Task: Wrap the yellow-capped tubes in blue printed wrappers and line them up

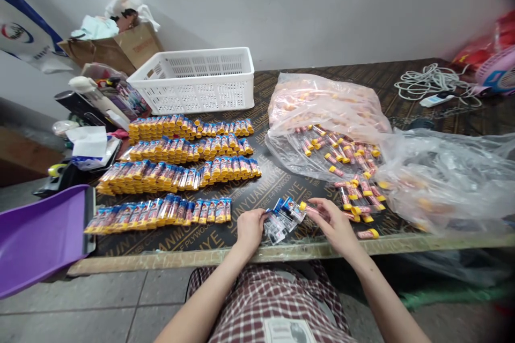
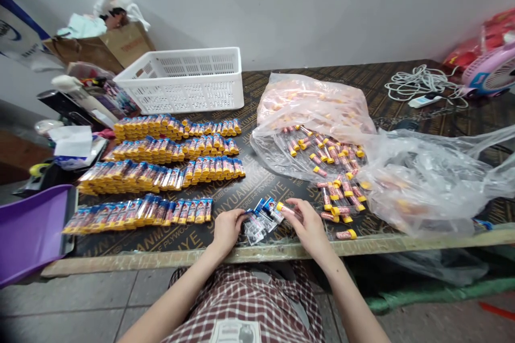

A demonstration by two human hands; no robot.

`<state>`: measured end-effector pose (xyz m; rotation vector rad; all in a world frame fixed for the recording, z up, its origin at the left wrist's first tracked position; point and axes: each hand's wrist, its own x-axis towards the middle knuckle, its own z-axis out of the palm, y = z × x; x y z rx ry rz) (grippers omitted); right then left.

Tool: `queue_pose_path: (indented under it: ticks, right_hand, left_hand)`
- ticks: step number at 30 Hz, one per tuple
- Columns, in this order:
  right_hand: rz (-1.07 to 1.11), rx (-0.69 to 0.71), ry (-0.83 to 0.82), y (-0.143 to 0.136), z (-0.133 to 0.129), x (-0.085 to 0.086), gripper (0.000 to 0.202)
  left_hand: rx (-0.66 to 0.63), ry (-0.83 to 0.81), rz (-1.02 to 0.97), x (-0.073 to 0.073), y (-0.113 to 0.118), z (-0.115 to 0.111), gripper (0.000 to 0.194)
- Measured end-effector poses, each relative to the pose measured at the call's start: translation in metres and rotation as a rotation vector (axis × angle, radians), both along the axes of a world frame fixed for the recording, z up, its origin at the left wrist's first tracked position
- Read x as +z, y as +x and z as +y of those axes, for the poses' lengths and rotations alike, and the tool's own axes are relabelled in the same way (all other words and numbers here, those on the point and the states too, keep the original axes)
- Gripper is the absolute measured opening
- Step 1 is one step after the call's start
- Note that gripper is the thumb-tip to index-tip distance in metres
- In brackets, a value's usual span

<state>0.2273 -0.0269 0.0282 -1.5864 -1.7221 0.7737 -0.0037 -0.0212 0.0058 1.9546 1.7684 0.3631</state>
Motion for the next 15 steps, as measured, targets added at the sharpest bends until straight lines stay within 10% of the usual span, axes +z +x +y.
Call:
queue_pose_path:
  ticks: [8,15]
  right_hand:
    - [0.141,-0.006,0.105,-0.033,-0.003,0.006,0.018]
    - [0.412,-0.041,0.038,-0.039,-0.005,0.004,0.048]
  left_hand:
    - [0.013,0.134,0.047,0.0,0.002,-0.003,0.011]
    - [0.276,-0.025,-0.657,-0.001,0.001,0.004,0.004]
